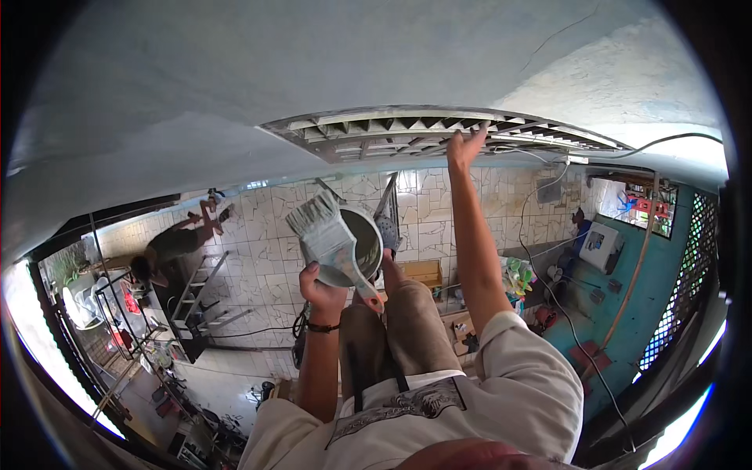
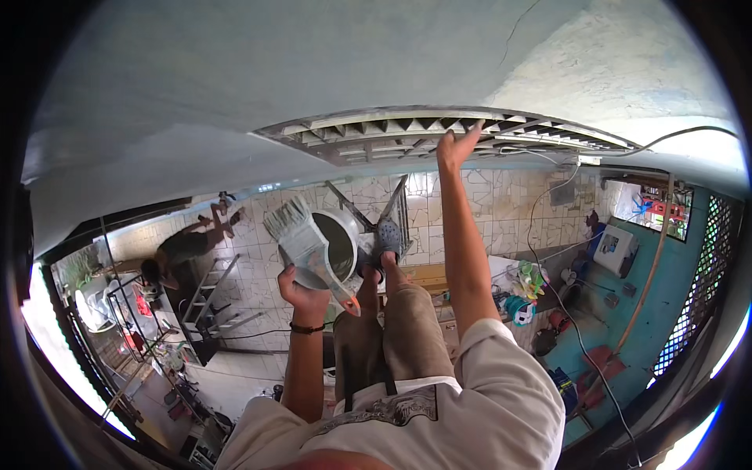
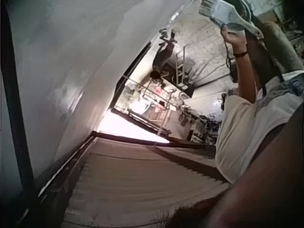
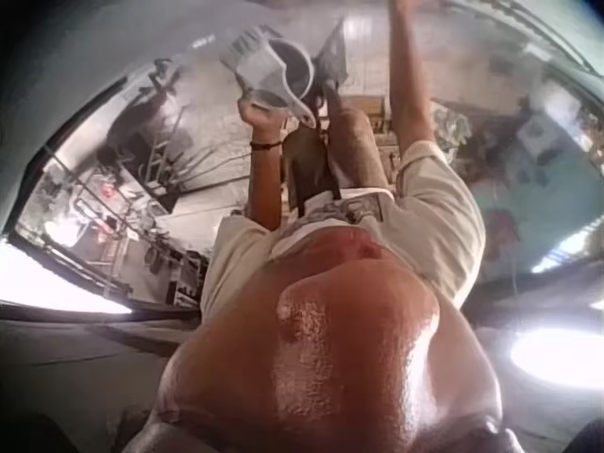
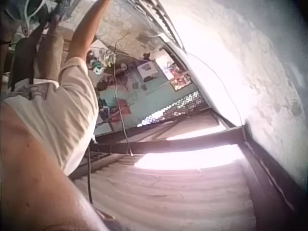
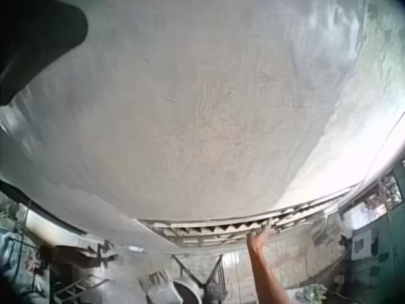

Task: The person paints a wall and the frame above a window by dipping a paintbrush into a handheld paint container and applying paint to the surfaces.

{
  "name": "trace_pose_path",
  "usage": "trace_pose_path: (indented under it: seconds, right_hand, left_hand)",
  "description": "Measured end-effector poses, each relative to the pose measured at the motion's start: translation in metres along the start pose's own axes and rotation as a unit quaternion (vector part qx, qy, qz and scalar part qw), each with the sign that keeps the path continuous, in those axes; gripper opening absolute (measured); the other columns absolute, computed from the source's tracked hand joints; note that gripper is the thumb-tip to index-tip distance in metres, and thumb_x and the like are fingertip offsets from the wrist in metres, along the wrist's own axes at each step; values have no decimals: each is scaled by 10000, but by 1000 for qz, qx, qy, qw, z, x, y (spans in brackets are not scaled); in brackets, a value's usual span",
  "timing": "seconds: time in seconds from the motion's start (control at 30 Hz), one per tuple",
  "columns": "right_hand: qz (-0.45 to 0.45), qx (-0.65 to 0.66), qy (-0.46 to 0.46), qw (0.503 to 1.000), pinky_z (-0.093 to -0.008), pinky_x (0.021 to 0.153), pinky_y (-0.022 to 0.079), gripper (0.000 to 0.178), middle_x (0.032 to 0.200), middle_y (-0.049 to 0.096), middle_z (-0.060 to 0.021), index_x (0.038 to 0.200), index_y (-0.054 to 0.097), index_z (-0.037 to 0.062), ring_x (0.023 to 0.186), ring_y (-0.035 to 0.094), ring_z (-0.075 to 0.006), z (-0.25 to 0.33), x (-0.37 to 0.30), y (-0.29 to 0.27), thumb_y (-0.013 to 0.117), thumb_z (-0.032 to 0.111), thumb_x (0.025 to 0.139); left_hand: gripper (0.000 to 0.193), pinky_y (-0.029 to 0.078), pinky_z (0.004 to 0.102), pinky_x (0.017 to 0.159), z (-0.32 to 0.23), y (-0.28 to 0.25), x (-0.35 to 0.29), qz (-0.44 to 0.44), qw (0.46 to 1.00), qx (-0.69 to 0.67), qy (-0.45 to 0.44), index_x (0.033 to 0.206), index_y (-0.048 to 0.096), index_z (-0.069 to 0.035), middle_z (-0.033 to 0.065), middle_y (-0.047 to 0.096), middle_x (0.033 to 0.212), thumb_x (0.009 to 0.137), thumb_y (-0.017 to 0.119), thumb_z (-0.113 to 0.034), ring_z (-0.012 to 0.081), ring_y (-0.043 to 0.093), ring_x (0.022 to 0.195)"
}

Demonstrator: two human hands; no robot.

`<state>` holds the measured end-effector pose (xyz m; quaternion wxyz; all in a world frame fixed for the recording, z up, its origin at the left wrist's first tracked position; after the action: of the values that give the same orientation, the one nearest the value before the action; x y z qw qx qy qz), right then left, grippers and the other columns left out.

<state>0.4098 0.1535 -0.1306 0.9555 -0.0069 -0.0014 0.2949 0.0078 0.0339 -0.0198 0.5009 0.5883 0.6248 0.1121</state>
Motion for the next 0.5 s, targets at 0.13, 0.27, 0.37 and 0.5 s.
trace_pose_path:
  seconds: [0.13,0.27,0.37,0.5]
  right_hand:
    - [-26,-275,-121,953,-411,1245,8,956,1601,-10,-334,1496,53,-172,1511,-8,-417,-5,-6,51,458,-67,637]
    - [77,-209,-170,960,-435,1238,36,948,1614,1,-308,1523,23,-122,1513,21,-411,-4,-70,98,568,-65,749]
    - [1,-166,-50,985,-419,1235,29,949,1625,14,-284,1529,8,-108,1517,18,-391,-13,-60,88,611,-32,800]
    - [-64,-272,-97,955,-402,1239,-19,944,1604,-15,-327,1491,-26,-171,1514,-4,-401,-5,7,43,559,-39,763]
  left_hand:
    - [659,387,426,1070,-1,-4,-7,-29,999,13,10,1382,482,-81,89,541,1341,794,549,-370,281,500,1253]
    - [649,389,428,1067,3,-7,-6,-52,998,-14,11,1383,482,-80,92,551,1325,801,547,-360,281,515,1238]
    - [643,390,422,1063,4,-9,-6,-50,999,-13,15,1377,490,-79,88,557,1318,799,549,-355,276,517,1237]
    - [643,392,420,1056,-3,-14,-5,-53,998,-15,18,1376,491,-70,87,559,1319,803,544,-358,276,521,1234]
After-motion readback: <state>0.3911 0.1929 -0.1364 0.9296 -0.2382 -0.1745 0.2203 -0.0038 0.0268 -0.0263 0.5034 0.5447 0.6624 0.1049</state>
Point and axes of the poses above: each hand's wrist, its own x-axis towards the middle knuckle, its own y-axis out of the palm, z = x × y, the point moved 4 cm from there along x, towards the middle knuckle
